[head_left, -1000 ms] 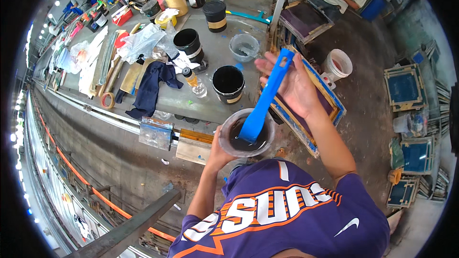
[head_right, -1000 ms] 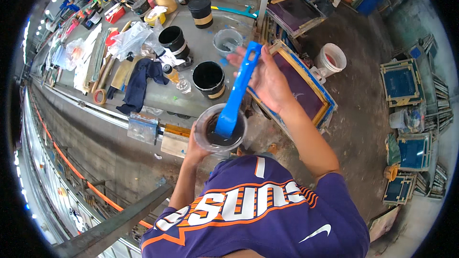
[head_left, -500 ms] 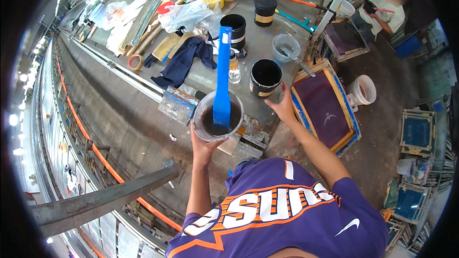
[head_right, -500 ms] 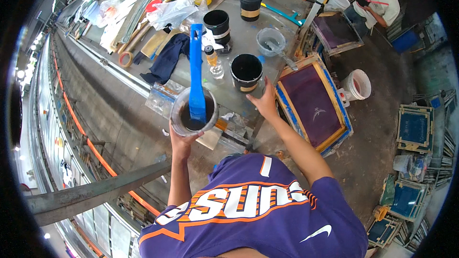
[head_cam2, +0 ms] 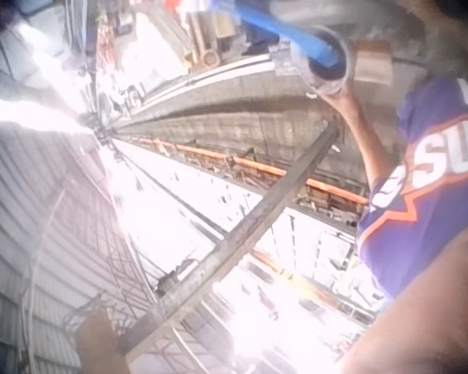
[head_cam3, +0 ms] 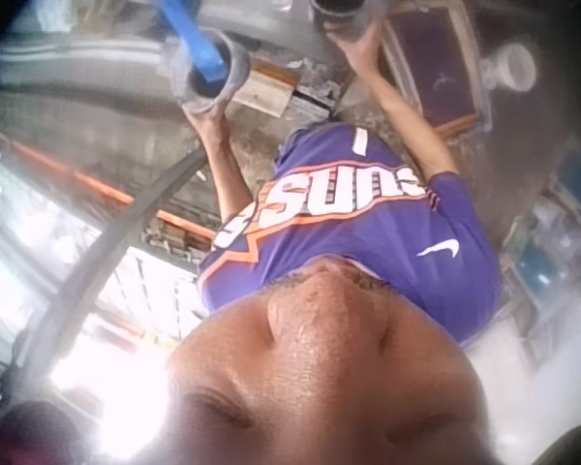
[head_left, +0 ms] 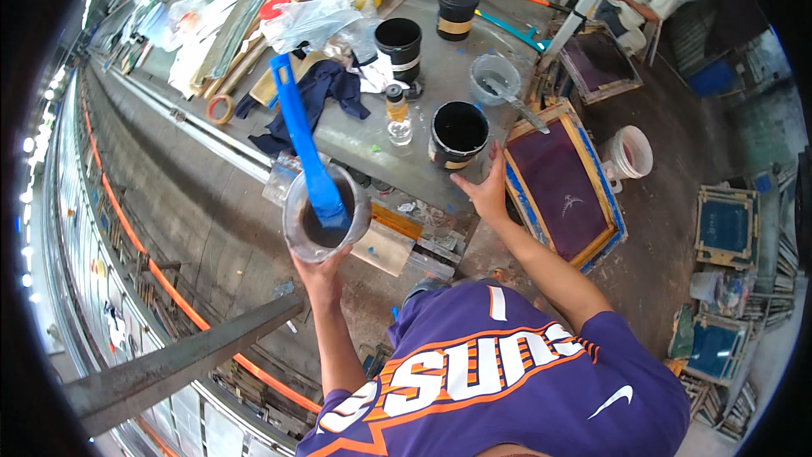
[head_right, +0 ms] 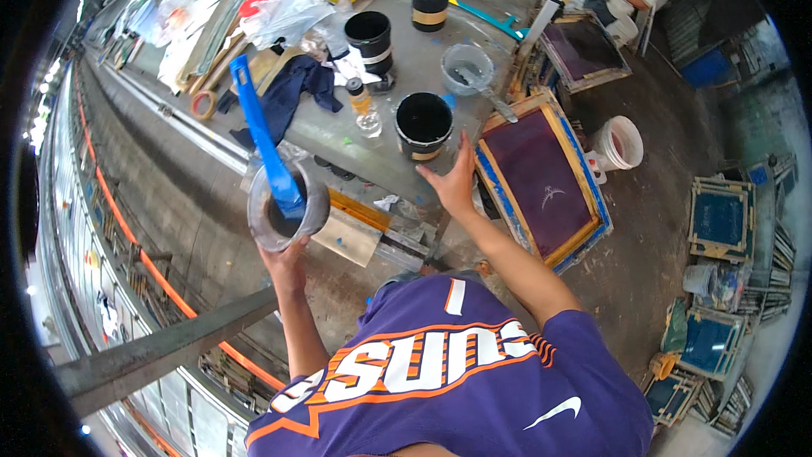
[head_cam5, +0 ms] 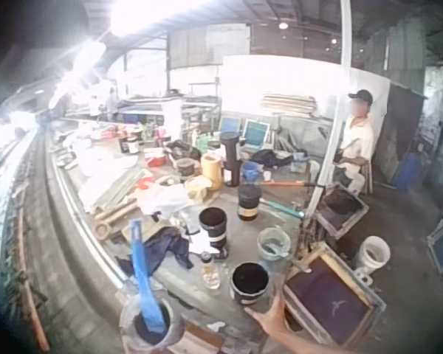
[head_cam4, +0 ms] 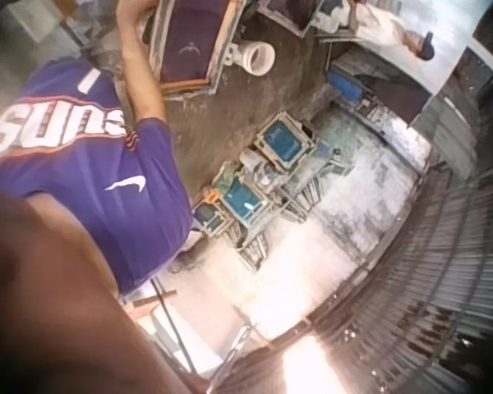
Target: The person prepares a screen printing frame by wiping it with a cloth and mixing ink in a container. They then position the frame over a garment on a conveyor belt and use a squeegee to pull ink across the mesh, printing a design onto the fabric.
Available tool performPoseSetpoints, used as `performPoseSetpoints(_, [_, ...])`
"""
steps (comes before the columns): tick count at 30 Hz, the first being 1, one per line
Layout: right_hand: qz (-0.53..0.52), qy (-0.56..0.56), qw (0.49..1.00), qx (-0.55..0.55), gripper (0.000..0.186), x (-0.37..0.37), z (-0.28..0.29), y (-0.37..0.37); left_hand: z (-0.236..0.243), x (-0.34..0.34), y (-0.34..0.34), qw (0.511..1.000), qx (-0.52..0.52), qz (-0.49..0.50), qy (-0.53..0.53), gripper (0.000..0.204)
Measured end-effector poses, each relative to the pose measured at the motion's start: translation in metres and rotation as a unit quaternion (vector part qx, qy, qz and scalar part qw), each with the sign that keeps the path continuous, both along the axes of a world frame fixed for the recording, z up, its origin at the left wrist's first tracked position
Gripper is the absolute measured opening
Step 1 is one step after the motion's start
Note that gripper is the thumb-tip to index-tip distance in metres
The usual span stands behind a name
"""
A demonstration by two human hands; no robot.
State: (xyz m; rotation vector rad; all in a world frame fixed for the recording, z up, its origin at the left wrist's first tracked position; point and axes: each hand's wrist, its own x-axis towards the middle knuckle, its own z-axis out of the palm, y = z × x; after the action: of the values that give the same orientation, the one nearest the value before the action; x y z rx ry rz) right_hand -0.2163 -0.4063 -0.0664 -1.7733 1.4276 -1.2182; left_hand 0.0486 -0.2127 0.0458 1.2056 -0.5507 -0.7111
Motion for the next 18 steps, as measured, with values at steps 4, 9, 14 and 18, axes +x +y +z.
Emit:
performPoseSetpoints(4, [0.005, -0.022, 0.998, 0.059, 0.111, -0.017, 0.010, 0.025, -0.003, 0.003, 0.007, 0.999, 0.017, 0.016, 0.026, 0.098])
performPoseSetpoints(9, [-0.003, 0.004, 0.991, 0.130, 0.106, -0.048, 0.012, 0.065, -0.005, 0.009, 0.011, 0.997, 0.064, 0.024, 0.026, 0.102])
performPoseSetpoints(14, [-0.010, 0.036, 0.985, 0.168, 0.102, -0.061, 0.006, 0.080, -0.011, 0.016, 0.002, 0.994, 0.103, 0.030, -0.016, 0.102])
performPoseSetpoints(18, [0.003, 0.043, 0.982, 0.183, 0.098, -0.068, 0.005, 0.089, -0.018, 0.020, -0.006, 0.995, 0.081, 0.048, 0.031, 0.107])
